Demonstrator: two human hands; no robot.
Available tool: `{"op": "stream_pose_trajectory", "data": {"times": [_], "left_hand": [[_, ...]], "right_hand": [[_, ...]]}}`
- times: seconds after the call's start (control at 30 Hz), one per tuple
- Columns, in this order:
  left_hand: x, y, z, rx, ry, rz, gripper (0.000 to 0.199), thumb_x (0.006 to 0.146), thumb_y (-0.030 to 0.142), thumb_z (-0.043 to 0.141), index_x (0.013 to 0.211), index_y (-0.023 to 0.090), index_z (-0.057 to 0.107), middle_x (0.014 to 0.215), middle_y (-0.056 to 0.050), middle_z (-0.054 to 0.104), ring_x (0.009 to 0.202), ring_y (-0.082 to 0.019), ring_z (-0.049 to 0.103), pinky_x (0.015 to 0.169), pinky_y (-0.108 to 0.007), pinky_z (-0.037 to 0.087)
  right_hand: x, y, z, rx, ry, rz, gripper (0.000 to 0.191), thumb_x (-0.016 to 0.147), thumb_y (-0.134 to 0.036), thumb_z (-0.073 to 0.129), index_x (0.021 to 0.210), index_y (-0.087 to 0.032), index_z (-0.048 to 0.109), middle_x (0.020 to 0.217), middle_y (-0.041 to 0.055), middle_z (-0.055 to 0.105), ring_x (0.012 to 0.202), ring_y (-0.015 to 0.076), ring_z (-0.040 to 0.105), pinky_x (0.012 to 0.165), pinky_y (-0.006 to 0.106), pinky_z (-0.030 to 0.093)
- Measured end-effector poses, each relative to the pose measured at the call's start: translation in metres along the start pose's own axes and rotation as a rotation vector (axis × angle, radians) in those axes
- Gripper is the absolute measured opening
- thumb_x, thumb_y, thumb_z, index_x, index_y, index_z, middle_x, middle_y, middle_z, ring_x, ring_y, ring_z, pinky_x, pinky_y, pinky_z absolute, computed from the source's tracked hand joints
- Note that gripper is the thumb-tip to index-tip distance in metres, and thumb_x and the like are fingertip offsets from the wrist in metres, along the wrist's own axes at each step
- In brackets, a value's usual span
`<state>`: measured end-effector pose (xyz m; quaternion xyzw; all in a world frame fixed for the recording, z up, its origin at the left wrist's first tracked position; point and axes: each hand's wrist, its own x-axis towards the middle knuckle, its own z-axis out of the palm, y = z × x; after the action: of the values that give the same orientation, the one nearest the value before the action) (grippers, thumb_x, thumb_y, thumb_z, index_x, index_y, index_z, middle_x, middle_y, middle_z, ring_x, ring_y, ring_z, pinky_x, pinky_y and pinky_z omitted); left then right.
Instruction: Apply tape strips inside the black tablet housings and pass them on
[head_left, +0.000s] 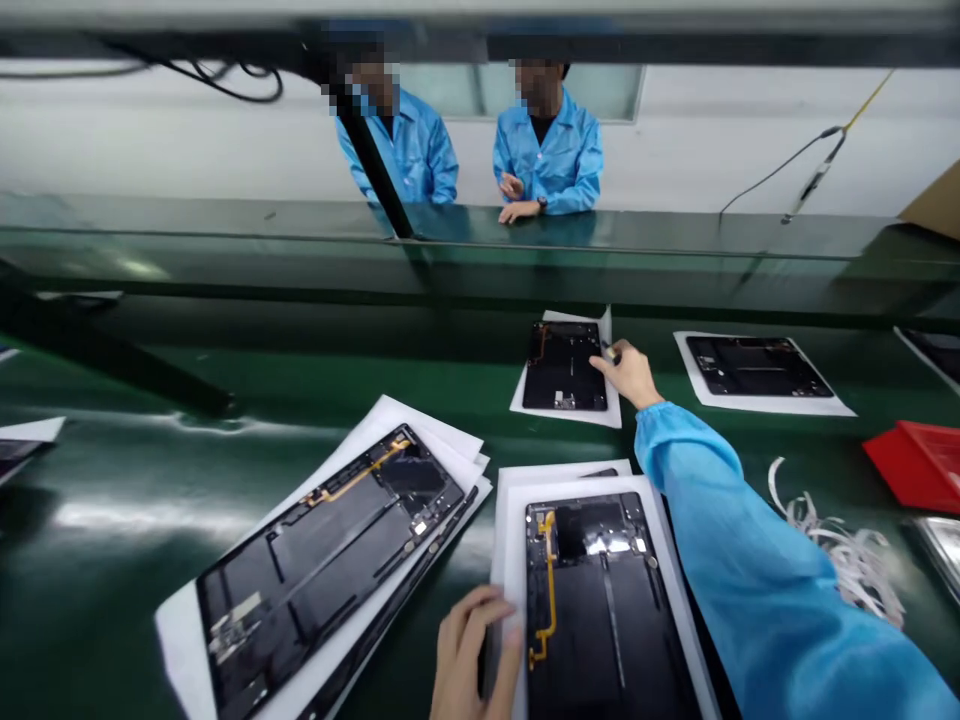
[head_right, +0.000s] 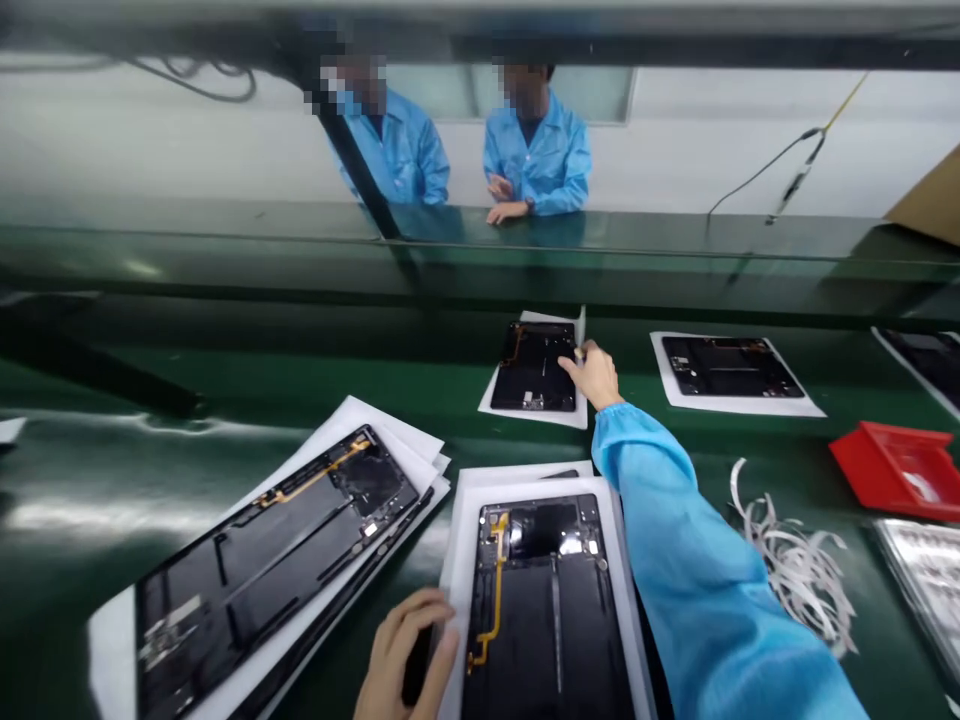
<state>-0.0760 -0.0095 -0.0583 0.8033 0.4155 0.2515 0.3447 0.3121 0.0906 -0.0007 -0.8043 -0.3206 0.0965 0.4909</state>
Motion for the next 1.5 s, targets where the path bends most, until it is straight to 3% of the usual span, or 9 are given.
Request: {"op": "stream_pose_trajectory", "data": {"times": [0.13,0.27,0.37,0.47,0.67,0.97,1.13,1.37,1.5], "left_hand": [[0.05,0.042,-0.009,-0.014,-0.371,0.164,0.017,0.097,0.033,0.049,0.107,0.028,0.062,0.112,-0.006,0.06,0.109,-0.024,0.058,0.096,-0.042,0.05],[0.082,0.074,0.016,0.035,-0.512,0.311,0.022,0.097,0.029,0.051,0.118,0.027,0.059,0.117,-0.005,0.058,0.111,-0.024,0.056,0.1,-0.044,0.046],[0.086,0.083,0.039,0.088,-0.525,0.359,0.028,0.095,0.028,0.056,0.123,0.027,0.059,0.119,-0.005,0.057,0.11,-0.026,0.055,0.098,-0.045,0.045],[0.086,0.082,0.053,0.085,-0.486,0.352,0.022,0.093,0.025,0.061,0.115,0.025,0.064,0.112,-0.005,0.059,0.103,-0.025,0.055,0.093,-0.044,0.045],[0.088,0.08,0.064,0.075,-0.413,0.296,0.005,0.09,0.021,0.064,0.089,0.022,0.068,0.099,-0.003,0.061,0.098,-0.023,0.056,0.088,-0.041,0.043],[0.083,0.083,0.068,0.083,-0.368,0.287,0.01,0.082,0.011,0.065,0.079,0.021,0.063,0.107,-0.003,0.059,0.103,-0.023,0.054,0.092,-0.042,0.039],[0.081,0.087,0.07,0.086,-0.37,0.284,0.012,0.08,0.008,0.062,0.078,0.02,0.061,0.106,-0.003,0.058,0.101,-0.023,0.053,0.09,-0.04,0.04],[0.083,0.085,0.068,0.045,-0.371,0.265,0.011,0.083,0.01,0.062,0.081,0.021,0.062,0.105,-0.003,0.058,0.104,-0.022,0.054,0.092,-0.039,0.041],[0.084,0.086,0.067,0.036,-0.368,0.251,0.012,0.082,0.009,0.062,0.079,0.021,0.062,0.104,-0.002,0.059,0.103,-0.022,0.054,0.092,-0.039,0.041]], "right_hand": [[-0.053,-0.027,-0.054,-0.02,0.01,-0.09,0.033,0.094,-0.046,0.059,0.074,-0.019,0.061,0.082,0.005,0.065,0.082,0.0218,0.06,0.079,0.034,0.045],[-0.15,-0.044,-0.106,0.182,-0.044,-0.213,0.049,0.104,-0.05,0.038,0.077,-0.019,0.064,0.089,0.0058,0.067,0.083,0.0185,0.062,0.074,0.03,0.047],[-0.216,-0.021,-0.119,0.241,-0.171,-0.037,0.041,0.106,-0.045,0.04,0.083,-0.021,0.064,0.069,-0.0005,0.06,0.063,0.0133,0.058,0.061,0.025,0.046],[-0.251,0.017,-0.107,0.423,-0.238,0.121,0.024,0.096,-0.044,0.061,0.088,-0.021,0.063,0.074,-0.0011,0.063,0.066,0.0147,0.064,0.064,0.026,0.052],[-0.256,0.052,-0.081,0.546,-0.161,0.133,0.023,0.084,-0.043,0.077,0.081,-0.021,0.069,0.079,0.0025,0.069,0.073,0.0181,0.067,0.066,0.026,0.057],[-0.261,0.06,-0.077,0.479,-0.097,-0.042,0.007,0.091,-0.026,0.07,0.085,-0.023,0.072,0.086,0.0027,0.071,0.083,0.0189,0.067,0.073,0.028,0.054],[-0.265,0.058,-0.076,0.403,-0.045,-0.182,0.014,0.092,-0.012,0.066,0.089,-0.024,0.073,0.089,0.0016,0.073,0.085,0.0181,0.068,0.079,0.029,0.053],[-0.265,0.059,-0.075,0.444,-0.004,-0.055,0.013,0.086,-0.012,0.073,0.084,-0.025,0.075,0.087,-0.0005,0.074,0.081,0.018,0.07,0.075,0.026,0.056],[-0.264,0.056,-0.077,0.396,-0.003,-0.099,0.014,0.086,-0.011,0.072,0.085,-0.025,0.075,0.086,-0.0005,0.074,0.08,0.0181,0.07,0.075,0.027,0.056]]}}
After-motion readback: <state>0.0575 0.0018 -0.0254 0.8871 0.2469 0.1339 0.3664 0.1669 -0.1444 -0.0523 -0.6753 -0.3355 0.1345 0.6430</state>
